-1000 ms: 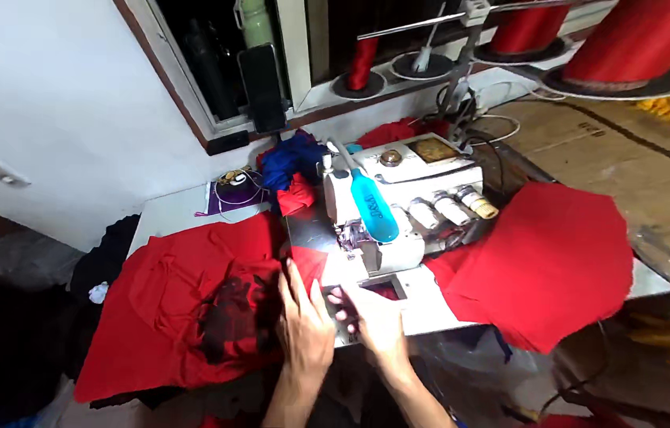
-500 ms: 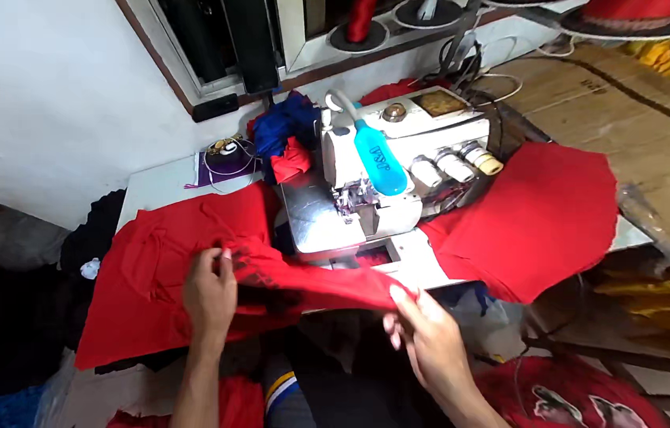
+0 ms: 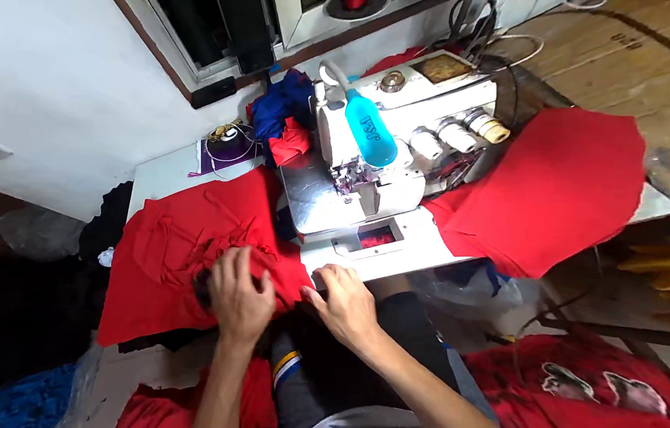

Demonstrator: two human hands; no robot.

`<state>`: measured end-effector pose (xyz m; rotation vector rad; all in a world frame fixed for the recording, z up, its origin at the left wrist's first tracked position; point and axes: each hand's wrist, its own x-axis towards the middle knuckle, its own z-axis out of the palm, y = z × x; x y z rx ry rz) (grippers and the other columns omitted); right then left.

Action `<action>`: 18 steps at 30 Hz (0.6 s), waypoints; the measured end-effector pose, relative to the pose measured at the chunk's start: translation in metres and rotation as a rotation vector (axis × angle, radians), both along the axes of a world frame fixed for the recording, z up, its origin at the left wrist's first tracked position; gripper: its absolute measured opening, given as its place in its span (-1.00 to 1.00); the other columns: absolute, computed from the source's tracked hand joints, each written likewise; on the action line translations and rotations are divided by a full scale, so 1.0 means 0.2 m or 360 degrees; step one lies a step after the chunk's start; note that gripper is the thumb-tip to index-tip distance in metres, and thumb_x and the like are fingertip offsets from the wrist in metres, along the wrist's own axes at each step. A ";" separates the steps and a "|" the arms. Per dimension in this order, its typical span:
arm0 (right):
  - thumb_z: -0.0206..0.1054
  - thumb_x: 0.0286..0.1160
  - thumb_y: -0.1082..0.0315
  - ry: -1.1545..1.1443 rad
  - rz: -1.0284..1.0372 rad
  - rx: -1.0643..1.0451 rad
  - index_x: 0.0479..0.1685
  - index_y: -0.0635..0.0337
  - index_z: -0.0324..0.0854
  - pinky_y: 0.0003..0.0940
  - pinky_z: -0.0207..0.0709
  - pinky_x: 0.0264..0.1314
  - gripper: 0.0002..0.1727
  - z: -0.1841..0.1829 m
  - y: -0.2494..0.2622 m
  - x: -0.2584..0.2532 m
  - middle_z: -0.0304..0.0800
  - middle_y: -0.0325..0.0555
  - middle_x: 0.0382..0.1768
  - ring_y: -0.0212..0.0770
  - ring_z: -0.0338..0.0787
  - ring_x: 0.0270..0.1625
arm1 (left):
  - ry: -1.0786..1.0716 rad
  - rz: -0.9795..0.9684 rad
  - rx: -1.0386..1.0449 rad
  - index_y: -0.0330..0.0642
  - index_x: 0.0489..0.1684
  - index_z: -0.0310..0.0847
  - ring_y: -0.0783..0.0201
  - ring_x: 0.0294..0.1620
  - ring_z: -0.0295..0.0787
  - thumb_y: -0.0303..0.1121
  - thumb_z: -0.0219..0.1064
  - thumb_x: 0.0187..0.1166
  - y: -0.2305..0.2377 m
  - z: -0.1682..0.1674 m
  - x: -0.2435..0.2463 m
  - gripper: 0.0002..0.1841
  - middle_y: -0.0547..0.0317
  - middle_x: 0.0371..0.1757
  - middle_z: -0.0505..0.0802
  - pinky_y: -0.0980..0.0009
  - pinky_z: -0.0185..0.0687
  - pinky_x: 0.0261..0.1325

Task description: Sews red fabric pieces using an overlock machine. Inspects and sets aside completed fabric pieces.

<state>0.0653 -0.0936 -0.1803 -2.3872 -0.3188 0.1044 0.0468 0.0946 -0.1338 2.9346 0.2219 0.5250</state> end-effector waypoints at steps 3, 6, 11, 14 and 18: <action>0.39 0.51 0.04 0.0124 0.0083 0.0061 -0.17 0.20 0.81 0.09 0.59 0.18 -0.64 -0.03 0.06 0.10 0.85 0.04 -0.08 0.10 0.80 0.10 | 0.0091 -0.0020 0.0072 -0.26 0.36 0.70 -0.32 0.46 0.59 -0.24 0.48 0.29 -0.07 -0.17 0.10 -0.43 -0.27 0.48 0.67 -0.29 0.50 0.32; 0.38 0.34 0.24 -0.0248 -0.0060 0.0210 -0.47 0.19 0.73 0.02 0.69 -0.28 -0.80 -0.05 -0.02 0.07 0.79 -0.08 -0.41 -0.03 0.83 -0.29 | -0.0102 -0.0084 0.0089 -0.33 0.19 0.77 -0.29 0.31 0.71 -0.55 0.43 0.26 0.01 -0.15 0.17 -0.57 -0.25 0.37 0.75 -0.21 0.60 0.28; 0.44 0.28 0.25 -0.0596 -0.0133 0.0454 -0.14 0.22 0.77 -0.09 0.74 0.19 -0.74 0.02 -0.09 0.07 0.86 -0.03 0.05 -0.06 0.85 0.16 | -0.0547 -0.0368 0.0035 -0.27 -0.04 0.84 -0.05 0.27 0.77 -0.61 0.32 0.17 -0.06 0.14 0.21 -0.64 -0.02 0.15 0.88 0.04 0.62 0.35; 0.44 0.46 -0.02 -0.0623 -0.0058 0.0502 0.18 0.13 0.78 -0.08 0.74 0.20 -0.52 0.10 0.01 0.12 0.89 -0.11 0.06 -0.12 0.86 0.15 | -0.0654 -0.0430 0.0117 -0.21 -0.03 0.86 0.01 0.28 0.76 -0.52 0.33 0.30 -0.17 0.21 0.27 -0.70 0.03 0.16 0.88 0.08 0.59 0.35; 0.28 0.54 0.29 -0.0965 -0.0253 0.0447 -0.08 0.10 0.89 -0.20 0.76 -0.22 -0.75 0.08 -0.05 0.21 0.90 -0.16 -0.37 -0.18 0.88 -0.30 | -0.0648 -0.0535 0.0150 -0.19 0.06 0.86 -0.01 0.35 0.74 -0.55 0.33 0.20 -0.12 0.25 0.25 -0.60 0.02 0.22 0.87 0.06 0.59 0.40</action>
